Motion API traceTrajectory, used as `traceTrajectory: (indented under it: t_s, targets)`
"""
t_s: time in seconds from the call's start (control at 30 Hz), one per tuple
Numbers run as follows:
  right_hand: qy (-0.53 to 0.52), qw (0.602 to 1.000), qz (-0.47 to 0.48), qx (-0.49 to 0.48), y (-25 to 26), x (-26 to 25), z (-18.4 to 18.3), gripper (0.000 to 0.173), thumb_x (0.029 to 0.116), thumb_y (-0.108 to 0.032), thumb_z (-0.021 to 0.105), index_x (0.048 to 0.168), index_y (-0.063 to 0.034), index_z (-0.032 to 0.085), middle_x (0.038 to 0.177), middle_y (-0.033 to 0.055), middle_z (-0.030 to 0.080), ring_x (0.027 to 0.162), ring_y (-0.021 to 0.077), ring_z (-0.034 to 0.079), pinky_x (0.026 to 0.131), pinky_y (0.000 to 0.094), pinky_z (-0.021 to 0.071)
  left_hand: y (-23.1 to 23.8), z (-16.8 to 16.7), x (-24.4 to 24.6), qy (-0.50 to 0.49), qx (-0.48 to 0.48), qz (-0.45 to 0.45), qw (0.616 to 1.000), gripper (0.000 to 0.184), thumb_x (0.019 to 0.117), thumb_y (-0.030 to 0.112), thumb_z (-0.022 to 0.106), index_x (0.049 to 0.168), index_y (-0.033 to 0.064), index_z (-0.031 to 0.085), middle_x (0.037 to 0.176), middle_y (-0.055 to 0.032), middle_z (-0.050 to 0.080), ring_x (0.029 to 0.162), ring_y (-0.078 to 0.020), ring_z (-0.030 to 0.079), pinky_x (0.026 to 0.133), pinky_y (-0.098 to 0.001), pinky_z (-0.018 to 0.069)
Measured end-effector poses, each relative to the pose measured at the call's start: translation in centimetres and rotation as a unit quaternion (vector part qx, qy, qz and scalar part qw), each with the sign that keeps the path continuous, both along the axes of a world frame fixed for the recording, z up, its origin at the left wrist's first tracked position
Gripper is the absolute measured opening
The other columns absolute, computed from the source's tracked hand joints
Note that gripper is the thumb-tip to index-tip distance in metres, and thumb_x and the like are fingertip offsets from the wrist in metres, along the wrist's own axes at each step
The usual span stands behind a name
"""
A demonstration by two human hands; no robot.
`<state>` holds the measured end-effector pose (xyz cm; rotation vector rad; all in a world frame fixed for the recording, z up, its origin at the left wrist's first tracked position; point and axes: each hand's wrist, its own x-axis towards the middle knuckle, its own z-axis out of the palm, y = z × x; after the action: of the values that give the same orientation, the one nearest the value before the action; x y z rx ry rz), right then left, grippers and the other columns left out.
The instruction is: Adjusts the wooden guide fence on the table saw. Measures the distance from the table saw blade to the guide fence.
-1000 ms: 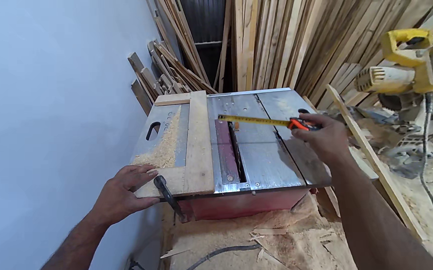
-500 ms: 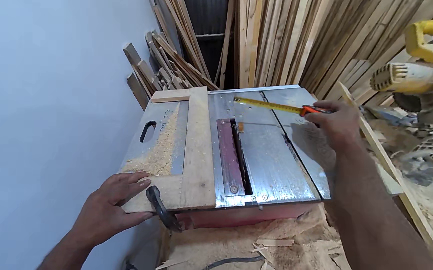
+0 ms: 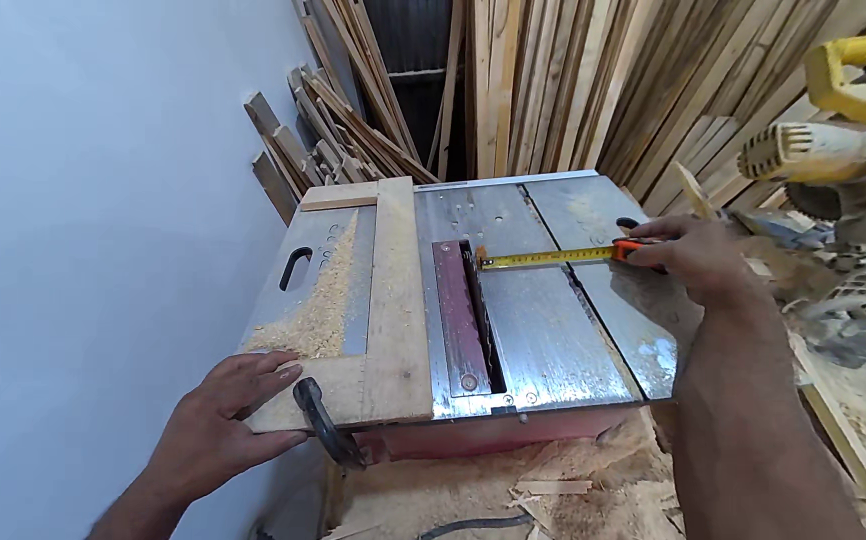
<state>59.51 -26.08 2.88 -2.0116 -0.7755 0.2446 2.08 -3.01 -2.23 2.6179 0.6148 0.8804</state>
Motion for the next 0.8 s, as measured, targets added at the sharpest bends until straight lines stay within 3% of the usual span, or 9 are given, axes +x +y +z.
traceTrajectory:
  t_s: [0.1, 0.2, 0.3, 0.37, 0.43, 0.53, 0.8]
  targets:
    - [-0.013, 1.000, -0.010, -0.019, 0.3, 0.0, -0.1, 0.038, 0.0752, -0.007, 0.081, 0.112, -0.0069, 0.073, 0.105, 0.0199, 0.070, 0.095, 0.0352, 0.065, 0.080, 0.0619, 0.0516, 0.0, 0.0, -0.1, 0.002, 0.002, -0.002, 1.000, 0.065, 0.0661, 0.066, 0.083, 0.121, 0.0320, 0.076, 0.133, 0.0083, 0.067, 0.125, -0.0143, 0.060, 0.102, -0.0371, 0.0532]
    - [-0.059, 0.993, -0.097, -0.019, 1.6, -1.2, 0.3, 0.045, 0.0772, -0.023, 0.087, 0.117, -0.0066, 0.072, 0.108, 0.0241, 0.070, 0.100, 0.0434, 0.065, 0.085, 0.0713, 0.0488, 0.1, -0.1, -0.1, 0.001, 0.008, -0.003, 1.000, 0.065, 0.0668, 0.067, 0.083, 0.121, 0.0306, 0.076, 0.133, 0.0072, 0.067, 0.125, -0.0149, 0.060, 0.103, -0.0377, 0.0533]
    - [-0.116, 0.977, -0.177, 0.013, 2.8, -2.5, 0.6, 0.050, 0.0798, -0.032, 0.082, 0.120, -0.0062, 0.070, 0.110, 0.0242, 0.069, 0.102, 0.0440, 0.065, 0.085, 0.0696, 0.0483, 0.1, -0.2, -0.1, 0.001, 0.012, -0.003, 1.000, 0.065, 0.0669, 0.067, 0.082, 0.121, 0.0321, 0.076, 0.133, 0.0078, 0.067, 0.125, -0.0142, 0.060, 0.102, -0.0369, 0.0528]
    - [-0.131, 0.979, -0.154, 0.037, 3.1, -3.3, 0.7, 0.047, 0.0808, -0.029, 0.080, 0.120, -0.0054, 0.070, 0.110, 0.0240, 0.069, 0.101, 0.0428, 0.066, 0.084, 0.0682, 0.0498, 0.1, -0.2, -0.1, 0.000, 0.013, -0.003, 1.000, 0.065, 0.0665, 0.067, 0.082, 0.121, 0.0328, 0.076, 0.133, 0.0077, 0.067, 0.125, -0.0140, 0.060, 0.102, -0.0370, 0.0531]
    - [-0.105, 0.989, -0.083, 0.057, 4.0, -4.3, 0.4, 0.046, 0.0814, -0.029, 0.082, 0.120, -0.0069, 0.071, 0.108, 0.0194, 0.071, 0.097, 0.0355, 0.069, 0.084, 0.0632, 0.0535, 0.1, -0.2, -0.1, -0.002, 0.013, -0.002, 1.000, 0.065, 0.0662, 0.067, 0.083, 0.120, 0.0317, 0.076, 0.133, 0.0075, 0.068, 0.125, -0.0140, 0.060, 0.103, -0.0373, 0.0531]
    - [-0.101, 0.995, -0.003, 0.013, 6.1, -6.4, 0.1, 0.039, 0.0813, -0.029, 0.083, 0.116, -0.0124, 0.075, 0.106, 0.0139, 0.073, 0.096, 0.0313, 0.070, 0.082, 0.0617, 0.0545, 0.2, -0.2, -0.1, 0.001, 0.012, 0.001, 1.000, 0.065, 0.0660, 0.066, 0.083, 0.121, 0.0316, 0.076, 0.133, 0.0084, 0.068, 0.124, -0.0136, 0.061, 0.101, -0.0369, 0.0541]
    - [-0.127, 0.992, 0.002, -0.016, 7.4, -6.1, -0.3, 0.035, 0.0818, -0.028, 0.083, 0.115, -0.0158, 0.077, 0.110, 0.0126, 0.073, 0.100, 0.0311, 0.069, 0.084, 0.0619, 0.0529, 0.3, -0.2, -0.2, 0.001, 0.010, -0.006, 1.000, 0.064, 0.0666, 0.064, 0.083, 0.122, 0.0332, 0.076, 0.133, 0.0092, 0.067, 0.124, -0.0128, 0.061, 0.100, -0.0358, 0.0548]
